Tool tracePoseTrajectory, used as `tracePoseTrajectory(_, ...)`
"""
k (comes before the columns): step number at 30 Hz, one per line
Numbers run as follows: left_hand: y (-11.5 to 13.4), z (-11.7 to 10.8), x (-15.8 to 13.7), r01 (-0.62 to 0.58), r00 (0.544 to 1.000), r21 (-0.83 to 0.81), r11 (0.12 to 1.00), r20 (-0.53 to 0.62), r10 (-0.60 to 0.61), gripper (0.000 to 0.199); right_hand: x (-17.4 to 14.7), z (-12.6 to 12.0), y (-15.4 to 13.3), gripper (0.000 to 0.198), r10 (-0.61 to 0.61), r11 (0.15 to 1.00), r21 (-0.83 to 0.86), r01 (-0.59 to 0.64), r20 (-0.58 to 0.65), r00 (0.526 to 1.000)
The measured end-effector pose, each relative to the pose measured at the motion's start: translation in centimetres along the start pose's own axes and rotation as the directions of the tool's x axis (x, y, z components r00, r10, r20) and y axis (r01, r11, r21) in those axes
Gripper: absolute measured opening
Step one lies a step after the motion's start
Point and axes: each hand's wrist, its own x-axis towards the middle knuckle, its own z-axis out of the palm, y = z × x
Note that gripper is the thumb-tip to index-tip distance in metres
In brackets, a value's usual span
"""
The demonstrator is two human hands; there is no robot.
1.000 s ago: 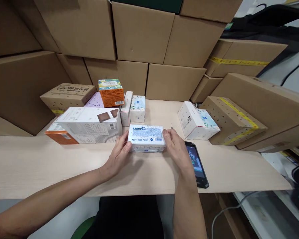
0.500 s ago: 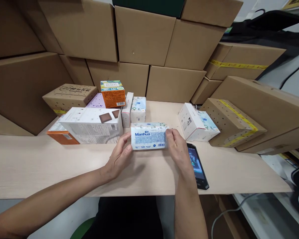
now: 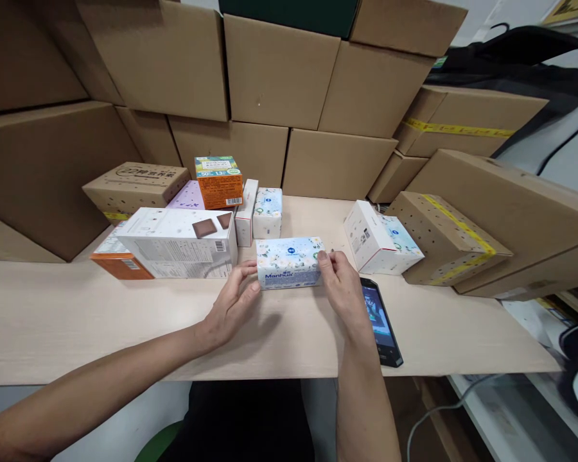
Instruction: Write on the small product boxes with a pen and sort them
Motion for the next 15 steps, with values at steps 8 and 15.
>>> tracePoseTrajectory(8,-1.6,0.1,0.6,0.112,0.993,0.12,0.986,0.012,-0.115,0.076,0.2,0.5,0.5,0.051,0.049,0.996,-0.069,-0.048,0.01,0.999)
tracePoseTrajectory(15,-2.9,-0.1,1.2,0.083,0.99,0.252,0.964,0.091,-0.109,0.099,0.3,0.5,0.6,0.056,0.054,0.998,-0.032,-0.053,0.049,0.997)
